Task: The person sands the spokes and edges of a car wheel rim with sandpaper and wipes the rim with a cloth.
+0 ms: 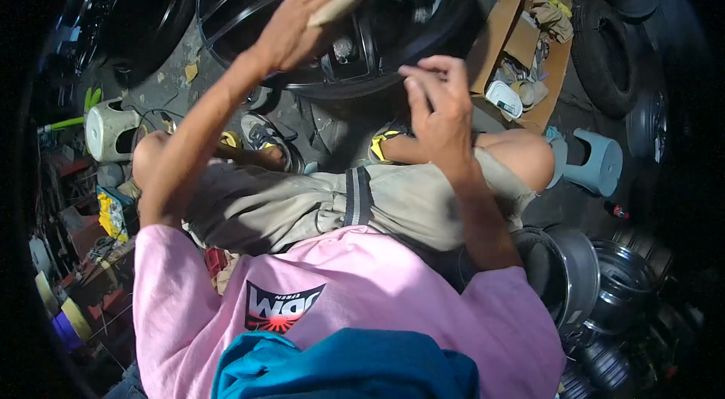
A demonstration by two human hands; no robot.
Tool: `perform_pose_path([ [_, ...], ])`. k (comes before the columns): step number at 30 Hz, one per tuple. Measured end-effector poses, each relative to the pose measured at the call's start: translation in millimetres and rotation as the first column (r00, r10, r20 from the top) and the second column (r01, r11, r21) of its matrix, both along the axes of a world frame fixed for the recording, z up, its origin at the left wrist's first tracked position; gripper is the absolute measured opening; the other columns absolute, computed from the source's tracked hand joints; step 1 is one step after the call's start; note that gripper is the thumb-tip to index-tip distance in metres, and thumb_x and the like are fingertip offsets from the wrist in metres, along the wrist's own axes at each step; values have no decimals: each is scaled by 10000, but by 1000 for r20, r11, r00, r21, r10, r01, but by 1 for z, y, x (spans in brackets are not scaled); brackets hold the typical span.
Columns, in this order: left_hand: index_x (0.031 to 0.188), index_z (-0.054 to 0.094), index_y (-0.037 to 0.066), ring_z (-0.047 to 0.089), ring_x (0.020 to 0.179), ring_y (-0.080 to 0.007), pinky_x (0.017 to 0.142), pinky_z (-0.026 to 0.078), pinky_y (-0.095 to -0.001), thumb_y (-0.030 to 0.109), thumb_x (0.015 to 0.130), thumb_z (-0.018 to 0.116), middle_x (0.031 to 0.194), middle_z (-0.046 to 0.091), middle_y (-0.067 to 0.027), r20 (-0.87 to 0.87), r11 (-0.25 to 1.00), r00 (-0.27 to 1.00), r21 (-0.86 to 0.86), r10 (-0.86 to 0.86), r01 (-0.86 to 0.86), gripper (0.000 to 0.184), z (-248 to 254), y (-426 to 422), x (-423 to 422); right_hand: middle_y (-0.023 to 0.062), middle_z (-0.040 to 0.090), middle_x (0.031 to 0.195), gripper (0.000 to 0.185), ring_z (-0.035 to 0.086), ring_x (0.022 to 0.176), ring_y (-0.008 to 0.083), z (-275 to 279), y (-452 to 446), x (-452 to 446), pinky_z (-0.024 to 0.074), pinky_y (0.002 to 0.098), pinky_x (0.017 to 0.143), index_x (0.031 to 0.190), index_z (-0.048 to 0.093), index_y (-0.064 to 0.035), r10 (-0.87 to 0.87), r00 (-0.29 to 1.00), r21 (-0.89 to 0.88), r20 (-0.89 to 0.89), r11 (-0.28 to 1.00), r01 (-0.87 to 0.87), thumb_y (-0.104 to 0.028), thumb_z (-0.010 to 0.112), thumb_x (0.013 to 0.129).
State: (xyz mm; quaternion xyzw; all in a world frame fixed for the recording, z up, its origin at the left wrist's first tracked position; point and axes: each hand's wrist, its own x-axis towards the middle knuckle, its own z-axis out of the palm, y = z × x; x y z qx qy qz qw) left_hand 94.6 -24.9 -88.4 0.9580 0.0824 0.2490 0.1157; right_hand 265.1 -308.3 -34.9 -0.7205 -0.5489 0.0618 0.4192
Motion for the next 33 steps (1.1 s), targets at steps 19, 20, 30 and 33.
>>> perform_pose_path([
  [19,1142,790,-3,754,902,-301,846,602,-389,169,980,588,1011,776,-148,37,934,941,-140,336,-328,311,172,77,-160,23,744,1038,243,665,867,77,-11,-3,38,516,226,760,1241,748,-15,-215,744,3,-632,960,280,-205,714,1094],
  [20,1185,791,6,757,933,-305,864,603,-395,162,976,597,1051,782,-161,147,898,897,-218,417,-382,325,180,94,-149,28,748,1041,238,661,865,73,-10,0,37,514,220,765,1236,737,-2,-169,728,39,-664,965,259,-176,744,1074],
  [30,1395,630,16,579,1380,-411,1187,463,-504,230,903,767,1408,637,-229,-217,979,959,127,183,-158,554,36,71,-32,40,760,1077,241,666,914,61,-16,-13,38,525,220,797,1181,696,30,-105,645,59,-757,972,229,-99,815,1016],
  [33,1448,611,21,517,1451,-414,1245,409,-482,201,901,769,1501,581,-215,-231,984,960,121,157,-132,596,51,57,-50,23,755,1046,212,642,880,47,-15,-13,37,503,202,797,1148,713,18,-115,661,31,-742,978,205,-112,818,1016],
])
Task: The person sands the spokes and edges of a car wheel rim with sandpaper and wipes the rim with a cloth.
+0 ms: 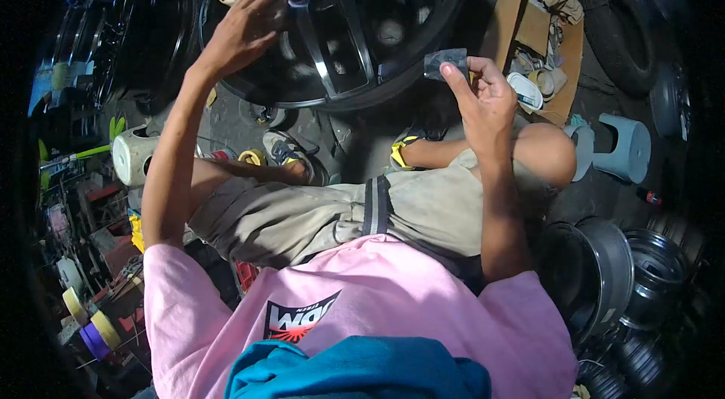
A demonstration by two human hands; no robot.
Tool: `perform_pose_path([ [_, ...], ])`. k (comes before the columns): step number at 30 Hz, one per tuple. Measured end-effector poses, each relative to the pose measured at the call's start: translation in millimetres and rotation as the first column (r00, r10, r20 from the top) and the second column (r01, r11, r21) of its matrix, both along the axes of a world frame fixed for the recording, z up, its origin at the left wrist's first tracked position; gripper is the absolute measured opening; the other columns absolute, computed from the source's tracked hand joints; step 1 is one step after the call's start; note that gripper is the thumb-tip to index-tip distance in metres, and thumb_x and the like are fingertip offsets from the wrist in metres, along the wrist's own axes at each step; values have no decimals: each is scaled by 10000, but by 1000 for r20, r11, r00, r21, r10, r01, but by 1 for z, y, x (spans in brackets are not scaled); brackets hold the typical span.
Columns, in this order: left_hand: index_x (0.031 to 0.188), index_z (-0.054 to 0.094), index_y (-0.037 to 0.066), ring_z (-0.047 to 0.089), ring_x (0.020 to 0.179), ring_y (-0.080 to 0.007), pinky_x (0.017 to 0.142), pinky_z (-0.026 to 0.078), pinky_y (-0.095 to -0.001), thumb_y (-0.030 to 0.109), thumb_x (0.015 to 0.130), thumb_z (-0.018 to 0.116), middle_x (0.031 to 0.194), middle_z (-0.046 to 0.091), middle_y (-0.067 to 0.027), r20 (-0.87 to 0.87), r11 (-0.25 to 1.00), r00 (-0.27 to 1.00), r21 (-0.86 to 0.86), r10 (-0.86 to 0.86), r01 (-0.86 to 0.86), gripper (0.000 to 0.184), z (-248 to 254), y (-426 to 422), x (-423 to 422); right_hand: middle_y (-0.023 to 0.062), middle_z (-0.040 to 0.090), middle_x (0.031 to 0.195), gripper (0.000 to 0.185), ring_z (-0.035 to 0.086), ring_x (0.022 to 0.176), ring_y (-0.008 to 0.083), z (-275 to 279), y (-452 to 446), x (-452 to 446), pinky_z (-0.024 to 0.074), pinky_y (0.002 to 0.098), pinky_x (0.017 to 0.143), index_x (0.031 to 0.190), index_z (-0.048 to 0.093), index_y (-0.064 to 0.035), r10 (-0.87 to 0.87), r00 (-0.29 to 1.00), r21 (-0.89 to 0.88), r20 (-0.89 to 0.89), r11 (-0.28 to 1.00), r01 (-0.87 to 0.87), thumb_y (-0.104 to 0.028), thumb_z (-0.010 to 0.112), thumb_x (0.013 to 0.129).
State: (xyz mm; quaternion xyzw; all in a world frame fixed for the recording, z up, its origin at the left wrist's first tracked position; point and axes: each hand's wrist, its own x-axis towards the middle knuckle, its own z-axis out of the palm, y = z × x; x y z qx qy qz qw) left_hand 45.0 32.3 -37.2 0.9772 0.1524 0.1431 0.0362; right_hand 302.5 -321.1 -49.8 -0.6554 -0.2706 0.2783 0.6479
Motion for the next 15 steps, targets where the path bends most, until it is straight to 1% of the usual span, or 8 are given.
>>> perform_pose_path([
  [1,1465,609,31,520,1448,-422,1252,401,-481,175,902,766,1493,590,-210,56,999,998,-48,20,-17,602,18,-13,-5,32,746,1062,192,637,893,50,-1,2,0,504,209,810,1106,705,16,7,1000,-19,0,1000,-7,-109,817,1014],
  [3,1476,619,57,524,1446,-424,1259,395,-488,130,908,761,1492,591,-208,67,999,998,40,-4,1,591,42,-35,-8,40,737,1078,178,632,907,53,-3,7,1,505,215,823,1064,696,15,16,1000,-38,-6,999,-16,-107,816,1013],
  [5,1482,632,76,536,1437,-410,1249,403,-516,139,919,778,1478,599,-195,43,998,997,-3,-59,59,584,63,-75,-10,70,708,1111,150,640,950,78,-5,12,1,522,249,858,993,642,10,36,976,45,215,998,-46,-42,782,1004],
  [6,1478,639,80,542,1429,-404,1242,409,-525,150,933,778,1468,604,-191,5,996,998,-63,-70,70,567,57,-92,-14,70,708,1111,150,640,950,78,-1,13,-1,522,249,858,993,642,10,37,977,39,210,998,-46,-42,782,1004],
  [7,1474,645,85,549,1420,-399,1235,415,-535,160,947,778,1457,608,-187,-34,989,996,-122,-82,77,549,50,-109,-19,77,683,1105,141,640,959,91,5,16,-4,527,264,873,971,617,8,43,953,60,301,996,-64,-6,755,996],
  [8,1508,629,98,546,1416,-412,1226,424,-528,116,984,721,1462,599,-190,-52,984,992,-140,-115,107,533,50,-127,-20,84,659,1099,144,641,968,105,8,17,-5,531,280,888,950,591,6,48,919,79,391,993,-85,30,727,988],
  [12,1532,611,94,553,1368,-386,1202,442,-533,112,942,770,1400,596,-164,-56,982,992,-159,-109,99,612,26,-164,-25,67,633,1013,126,635,924,112,6,13,-6,527,278,882,948,592,-8,128,926,102,355,979,-174,67,689,978],
  [15,1545,600,104,564,1349,-378,1199,445,-542,86,938,767,1403,596,-158,-45,984,996,-164,-78,70,630,17,-174,-28,55,627,979,162,621,913,101,2,10,-8,521,270,880,956,582,-8,149,933,58,327,983,-177,45,734,976],
])
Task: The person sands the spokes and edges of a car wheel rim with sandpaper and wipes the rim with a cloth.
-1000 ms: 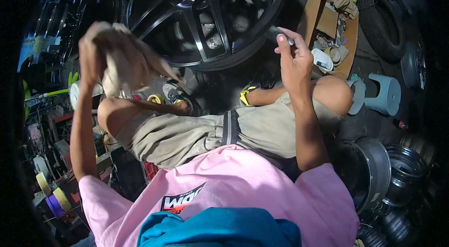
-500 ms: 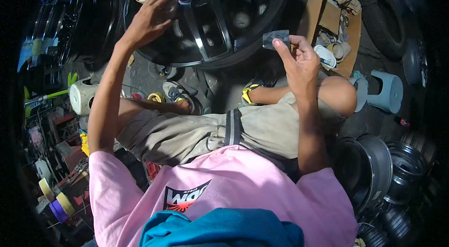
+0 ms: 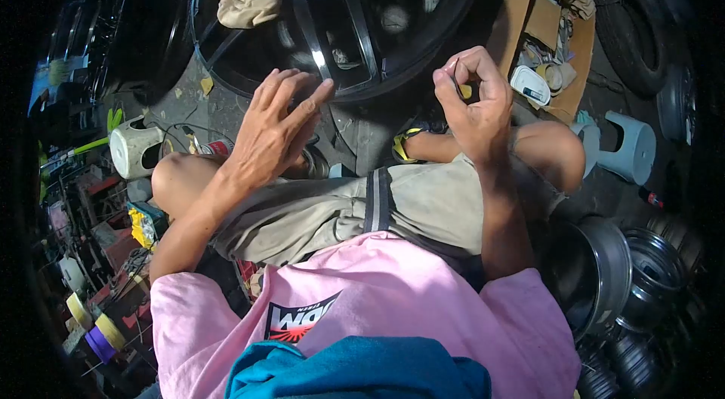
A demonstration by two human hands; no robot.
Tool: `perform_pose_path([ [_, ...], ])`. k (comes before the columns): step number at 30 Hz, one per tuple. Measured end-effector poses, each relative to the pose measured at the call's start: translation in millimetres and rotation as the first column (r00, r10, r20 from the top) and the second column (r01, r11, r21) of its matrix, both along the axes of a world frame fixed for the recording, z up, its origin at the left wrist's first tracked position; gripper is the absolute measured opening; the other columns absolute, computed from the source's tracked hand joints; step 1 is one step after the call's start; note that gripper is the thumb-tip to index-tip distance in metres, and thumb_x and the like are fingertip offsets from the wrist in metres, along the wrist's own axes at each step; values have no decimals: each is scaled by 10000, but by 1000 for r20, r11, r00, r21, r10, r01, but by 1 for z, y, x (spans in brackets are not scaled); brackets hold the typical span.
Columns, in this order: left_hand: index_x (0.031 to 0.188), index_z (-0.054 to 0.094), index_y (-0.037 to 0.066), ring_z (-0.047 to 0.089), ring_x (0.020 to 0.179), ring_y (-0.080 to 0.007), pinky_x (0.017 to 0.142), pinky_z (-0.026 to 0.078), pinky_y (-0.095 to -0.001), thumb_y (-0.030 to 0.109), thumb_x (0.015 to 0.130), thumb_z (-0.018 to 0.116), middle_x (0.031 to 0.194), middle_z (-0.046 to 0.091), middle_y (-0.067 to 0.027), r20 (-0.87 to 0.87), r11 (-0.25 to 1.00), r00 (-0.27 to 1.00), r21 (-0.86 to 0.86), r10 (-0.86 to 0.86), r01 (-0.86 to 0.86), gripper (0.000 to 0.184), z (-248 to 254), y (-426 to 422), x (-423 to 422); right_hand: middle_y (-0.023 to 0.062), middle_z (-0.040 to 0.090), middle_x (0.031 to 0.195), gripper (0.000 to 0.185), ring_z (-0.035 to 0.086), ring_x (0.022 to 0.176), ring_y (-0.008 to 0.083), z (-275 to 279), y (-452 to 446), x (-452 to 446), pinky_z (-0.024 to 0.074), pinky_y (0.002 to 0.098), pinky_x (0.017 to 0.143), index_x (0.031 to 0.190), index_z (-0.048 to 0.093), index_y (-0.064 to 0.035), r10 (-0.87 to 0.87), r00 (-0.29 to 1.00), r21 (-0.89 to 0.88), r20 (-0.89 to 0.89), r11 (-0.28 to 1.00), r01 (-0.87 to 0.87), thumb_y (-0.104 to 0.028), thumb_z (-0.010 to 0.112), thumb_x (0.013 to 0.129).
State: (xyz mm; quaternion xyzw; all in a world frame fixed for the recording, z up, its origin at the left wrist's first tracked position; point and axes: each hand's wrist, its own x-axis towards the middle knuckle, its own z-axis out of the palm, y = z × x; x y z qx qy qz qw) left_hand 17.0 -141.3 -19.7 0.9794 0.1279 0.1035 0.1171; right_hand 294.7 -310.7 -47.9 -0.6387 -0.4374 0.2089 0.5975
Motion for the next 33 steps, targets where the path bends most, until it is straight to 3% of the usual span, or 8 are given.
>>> perform_pose_path([
  [3,1573,577,113,566,1360,-367,1224,428,-561,70,922,765,1417,594,-154,-16,1000,1000,-2,-7,7,679,-3,-4,-7,32,640,977,212,606,908,87,1,2,-4,511,258,879,979,584,-21,-58,997,-43,-59,998,56,7,794,973],
  [5,1582,569,115,566,1366,-364,1233,421,-566,66,917,765,1423,593,-153,-28,1000,1000,-2,-9,9,696,-2,-6,-9,10,640,996,241,604,946,70,1,2,-6,501,242,890,1031,609,-31,-15,980,-53,-198,999,5,-26,841,965],
  [8,1597,555,121,565,1374,-362,1244,411,-570,58,908,764,1424,593,-153,-30,1000,1000,-19,-5,4,722,-2,-9,-9,0,646,1023,245,613,993,61,11,8,-14,504,234,910,1092,635,-35,18,928,-29,-372,999,-31,-9,841,964],
  [11,1620,512,150,561,1357,-357,1243,391,-570,128,976,745,1417,582,-158,-3,999,1000,-36,-9,9,685,-7,-12,-5,18,668,1076,284,627,1039,64,5,6,-10,515,231,933,1167,635,-25,18,855,-84,-518,994,-72,12,832,965],
  [19,1609,548,170,569,1335,-358,1250,387,-580,67,940,752,1412,593,-145,-35,1000,999,-13,22,-23,707,0,-14,-10,44,727,1084,305,675,991,74,10,7,-15,550,230,898,1229,616,-13,-17,879,-123,-477,991,-48,5,804,990],
  [25,1642,512,196,561,1328,-348,1255,368,-589,102,960,745,1399,576,-147,-73,996,995,-59,67,-72,727,3,-20,-8,26,754,1022,186,684,896,59,2,5,-14,544,211,811,1146,631,-32,-9,846,-180,-533,978,-103,-49,774,1029],
  [30,1643,513,194,571,1260,-333,1246,362,-610,122,968,743,1325,567,-145,-49,994,993,-24,103,-104,717,-5,-33,16,2,664,1007,188,612,905,19,-15,3,-19,503,202,786,1042,586,-56,96,916,-122,-390,980,-155,-61,773,1026],
  [33,1650,504,200,569,1242,-332,1244,361,-609,129,964,750,1307,566,-146,-5,995,995,-18,100,-101,733,-8,-34,28,19,634,1009,186,622,926,61,-5,3,-24,522,246,814,1042,606,-42,87,963,-136,-254,983,-124,-44,787,1001],
])
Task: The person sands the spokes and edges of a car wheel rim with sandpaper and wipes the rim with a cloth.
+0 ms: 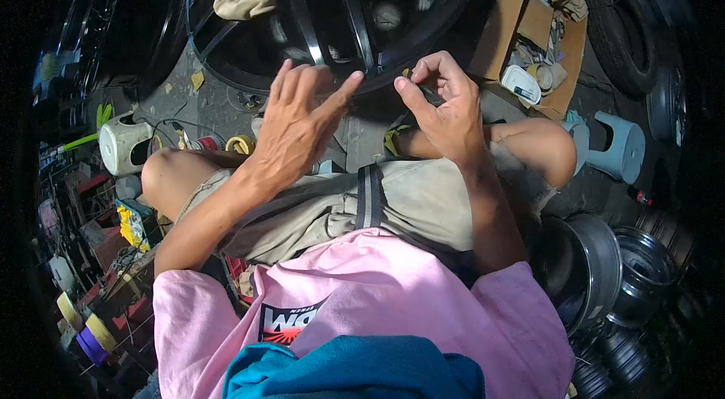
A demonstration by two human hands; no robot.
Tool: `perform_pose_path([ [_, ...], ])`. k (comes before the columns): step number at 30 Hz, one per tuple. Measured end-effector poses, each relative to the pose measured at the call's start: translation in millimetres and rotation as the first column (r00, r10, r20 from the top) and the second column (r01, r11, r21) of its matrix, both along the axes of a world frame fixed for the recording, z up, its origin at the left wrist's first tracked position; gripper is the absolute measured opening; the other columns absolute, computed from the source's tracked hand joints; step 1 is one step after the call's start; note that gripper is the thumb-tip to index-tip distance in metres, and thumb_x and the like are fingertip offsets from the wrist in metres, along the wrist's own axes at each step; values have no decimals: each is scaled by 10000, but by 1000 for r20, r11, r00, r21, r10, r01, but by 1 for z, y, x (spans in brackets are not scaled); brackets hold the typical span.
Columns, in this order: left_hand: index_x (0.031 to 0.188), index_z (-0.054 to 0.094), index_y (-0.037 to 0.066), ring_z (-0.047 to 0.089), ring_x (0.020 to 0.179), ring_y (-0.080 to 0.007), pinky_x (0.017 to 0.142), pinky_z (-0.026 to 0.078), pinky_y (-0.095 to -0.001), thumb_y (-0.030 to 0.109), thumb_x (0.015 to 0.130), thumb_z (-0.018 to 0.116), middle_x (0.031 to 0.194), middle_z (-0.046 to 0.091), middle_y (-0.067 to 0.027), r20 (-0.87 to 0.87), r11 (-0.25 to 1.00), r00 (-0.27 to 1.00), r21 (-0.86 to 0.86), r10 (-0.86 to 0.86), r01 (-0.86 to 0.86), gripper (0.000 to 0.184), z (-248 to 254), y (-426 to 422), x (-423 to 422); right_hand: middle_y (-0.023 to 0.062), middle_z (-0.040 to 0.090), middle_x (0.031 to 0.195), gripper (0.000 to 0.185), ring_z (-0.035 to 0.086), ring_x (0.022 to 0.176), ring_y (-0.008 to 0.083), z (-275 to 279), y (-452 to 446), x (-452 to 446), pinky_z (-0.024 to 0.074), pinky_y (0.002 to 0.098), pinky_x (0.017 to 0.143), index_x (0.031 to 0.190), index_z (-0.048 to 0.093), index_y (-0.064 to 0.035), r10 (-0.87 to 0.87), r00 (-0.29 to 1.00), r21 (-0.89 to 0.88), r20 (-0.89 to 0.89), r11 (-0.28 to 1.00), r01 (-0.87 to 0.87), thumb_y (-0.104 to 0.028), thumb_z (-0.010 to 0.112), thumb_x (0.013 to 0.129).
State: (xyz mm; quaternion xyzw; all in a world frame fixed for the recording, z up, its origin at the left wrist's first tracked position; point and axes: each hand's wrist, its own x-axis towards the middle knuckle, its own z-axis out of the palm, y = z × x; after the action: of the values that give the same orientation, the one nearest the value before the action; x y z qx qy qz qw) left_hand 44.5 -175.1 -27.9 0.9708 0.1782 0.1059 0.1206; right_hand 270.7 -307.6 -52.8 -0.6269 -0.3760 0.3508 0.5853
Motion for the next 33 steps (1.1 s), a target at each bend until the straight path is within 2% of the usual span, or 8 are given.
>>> perform_pose_path([
  [2,1658,496,218,571,1238,-331,1244,361,-607,135,967,746,1306,570,-143,18,1000,1000,22,-20,20,739,-3,-1,7,41,655,1015,182,657,924,96,3,6,-1,540,271,827,1032,624,-35,-15,997,30,79,999,13,-24,797,977],
  [4,1660,493,228,570,1242,-332,1243,362,-606,140,960,749,1308,571,-142,15,999,1000,30,-26,26,751,-5,1,7,105,687,1028,173,719,941,222,4,11,1,571,337,853,1008,672,-20,-52,839,136,542,990,-27,20,806,906],
  [9,1604,579,227,541,1323,-381,1253,355,-605,80,906,742,1357,572,-179,-46,997,997,53,-56,58,732,9,22,-21,134,706,1039,262,716,965,313,6,10,-7,588,403,824,1094,759,-30,-53,721,135,691,989,-57,38,815,847],
  [11,1503,666,176,541,1322,-426,1209,414,-582,51,906,742,1370,583,-192,-24,997,999,56,-44,45,614,26,39,-29,117,710,1054,325,704,934,311,7,17,-13,584,396,791,1150,775,-21,-108,553,235,826,958,-165,31,824,833],
  [16,1386,717,137,594,1252,-362,1050,522,-468,85,995,715,1343,614,-155,99,990,993,120,66,-77,395,54,88,-29,87,712,1123,409,659,1064,285,-4,11,-17,555,431,886,1169,795,-13,-51,354,138,934,964,-227,3,796,760],
  [25,1325,732,106,651,1210,-313,1057,532,-420,172,1032,717,1299,670,-93,39,926,988,346,149,-153,301,52,222,-61,66,751,1171,515,693,998,279,2,16,-24,551,432,883,1225,796,-48,-60,336,149,940,957,-248,50,825,720],
  [27,1315,746,104,657,1211,-316,1042,532,-416,233,1074,683,1254,681,-104,78,911,981,363,180,-195,281,35,254,-84,70,742,1143,527,675,1037,268,0,16,-19,527,433,898,1180,801,-12,-39,316,130,948,953,-273,-65,778,656],
  [33,1325,745,96,705,1096,-342,983,561,-443,368,1123,611,1179,705,-150,23,946,949,73,314,-315,365,-1,294,-123,32,737,1116,381,654,1050,235,-5,26,-45,488,426,921,1157,807,-50,-31,237,95,971,961,-261,-127,775,786],
])
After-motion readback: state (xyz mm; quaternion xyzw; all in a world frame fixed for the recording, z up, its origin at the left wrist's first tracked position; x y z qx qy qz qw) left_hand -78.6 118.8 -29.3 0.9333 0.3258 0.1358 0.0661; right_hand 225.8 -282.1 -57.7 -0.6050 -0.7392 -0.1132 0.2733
